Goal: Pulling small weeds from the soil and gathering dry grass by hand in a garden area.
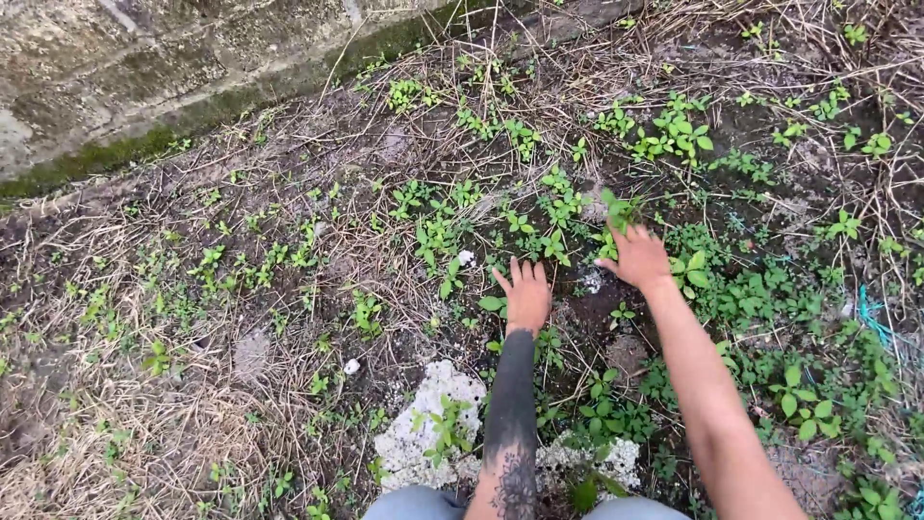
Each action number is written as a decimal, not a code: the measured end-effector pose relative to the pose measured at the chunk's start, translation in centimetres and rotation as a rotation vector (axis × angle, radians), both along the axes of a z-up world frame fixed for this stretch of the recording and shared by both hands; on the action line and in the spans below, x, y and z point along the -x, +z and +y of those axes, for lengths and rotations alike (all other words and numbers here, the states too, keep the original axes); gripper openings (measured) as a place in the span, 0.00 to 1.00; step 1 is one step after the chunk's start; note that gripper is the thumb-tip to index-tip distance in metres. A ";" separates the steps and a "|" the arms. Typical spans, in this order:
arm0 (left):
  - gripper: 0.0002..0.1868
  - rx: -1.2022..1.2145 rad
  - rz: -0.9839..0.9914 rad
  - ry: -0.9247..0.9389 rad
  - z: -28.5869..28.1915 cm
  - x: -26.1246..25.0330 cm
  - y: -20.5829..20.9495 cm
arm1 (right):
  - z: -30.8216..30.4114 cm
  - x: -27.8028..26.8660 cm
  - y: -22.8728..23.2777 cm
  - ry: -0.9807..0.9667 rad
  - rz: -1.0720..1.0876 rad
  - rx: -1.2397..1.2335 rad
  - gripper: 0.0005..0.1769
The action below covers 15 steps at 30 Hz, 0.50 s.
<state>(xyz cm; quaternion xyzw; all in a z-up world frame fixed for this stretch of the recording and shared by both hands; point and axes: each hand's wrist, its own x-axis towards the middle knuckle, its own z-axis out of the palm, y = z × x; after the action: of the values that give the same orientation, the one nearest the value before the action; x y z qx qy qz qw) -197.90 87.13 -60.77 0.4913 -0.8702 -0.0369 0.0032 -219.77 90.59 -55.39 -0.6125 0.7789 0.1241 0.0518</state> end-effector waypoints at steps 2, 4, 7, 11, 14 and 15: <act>0.26 -0.002 0.052 -0.001 -0.2 -0.1 -0.2 | -1.0 1.0 -4.8 0.169 0.207 0.376 0.09; 0.25 0.008 0.066 -0.001 -0.2 0.0 -0.8 | -1.5 3.3 -9.2 0.193 0.150 0.368 0.10; 0.23 0.029 0.080 -0.010 -0.2 0.2 -1.2 | -1.9 5.8 -8.0 0.107 -0.002 0.456 0.12; 0.21 0.058 0.097 0.001 -0.3 1.3 -1.6 | 1.7 3.7 5.0 0.035 -0.111 0.637 0.19; 0.21 0.076 0.103 -0.009 0.2 2.0 -1.0 | 3.9 8.0 7.2 -0.022 -0.132 0.700 0.28; 0.21 0.070 0.104 -0.016 0.3 2.3 -1.6 | 4.4 8.8 7.1 -0.030 -0.129 0.694 0.28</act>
<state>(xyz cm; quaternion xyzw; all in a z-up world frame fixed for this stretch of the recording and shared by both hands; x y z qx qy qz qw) -200.24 87.46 -62.38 0.4812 -0.8736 -0.0319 0.0653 -228.58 95.04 -48.26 -0.5888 0.7786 -0.1877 -0.1088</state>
